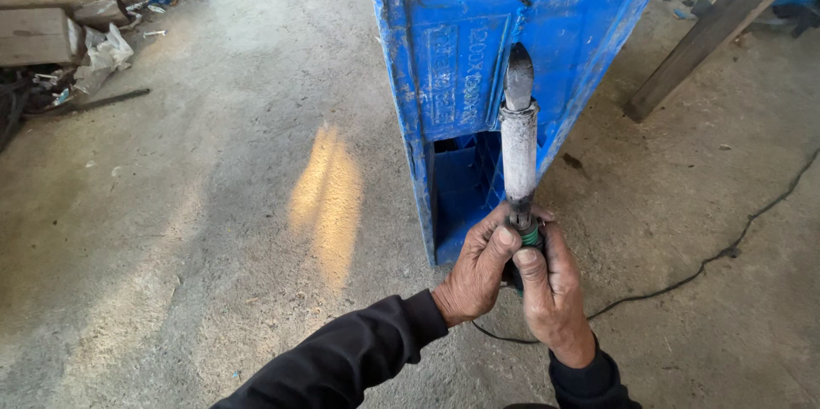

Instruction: The person uses a soldering iron to melt and smooth the edges of a blue plastic crate. They reposition the crate and work along the seams, applying heat to fuse or repair the plastic.

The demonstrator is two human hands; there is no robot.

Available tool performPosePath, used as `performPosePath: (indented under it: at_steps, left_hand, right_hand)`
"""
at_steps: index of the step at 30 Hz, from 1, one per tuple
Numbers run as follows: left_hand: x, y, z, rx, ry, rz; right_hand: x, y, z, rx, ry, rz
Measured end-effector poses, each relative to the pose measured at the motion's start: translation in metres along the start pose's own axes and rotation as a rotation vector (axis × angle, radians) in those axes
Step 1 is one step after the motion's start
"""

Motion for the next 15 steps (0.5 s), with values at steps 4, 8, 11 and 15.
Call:
performPosePath:
  at_steps: [4,8,11,15]
  left_hand:
    - [-0.0007,0.0021,0.0009,0.014,-0.002,0.004]
    - [-0.0002,0.0033,0.0013,0.015,0.011,-0.011]
    - [0.001,0.0041,0.0016,0.014,0.005,-0.017]
    - [0.0021,0.0045,0.0017,0.013,-0.009,-0.012]
  right_hand:
    - [0.0,-0.0001,-0.0011,-0.006,0.014,-0.028]
    - [0.0018,-0.0019,0.0002,-0.005,0.008,-0.014]
    - [0.0022,-0.0032,0.0013,-0.001,-0.014,0.003]
    - [0.0032,-0.0035,0.0016,-0.002,-0.018,0.006]
Point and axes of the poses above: each hand's wrist, its own z-axis towards the middle knuckle, its own y-axis out of the back of the hand, x = y × z, the point moved 1 cm from there along z, towards the middle knuckle
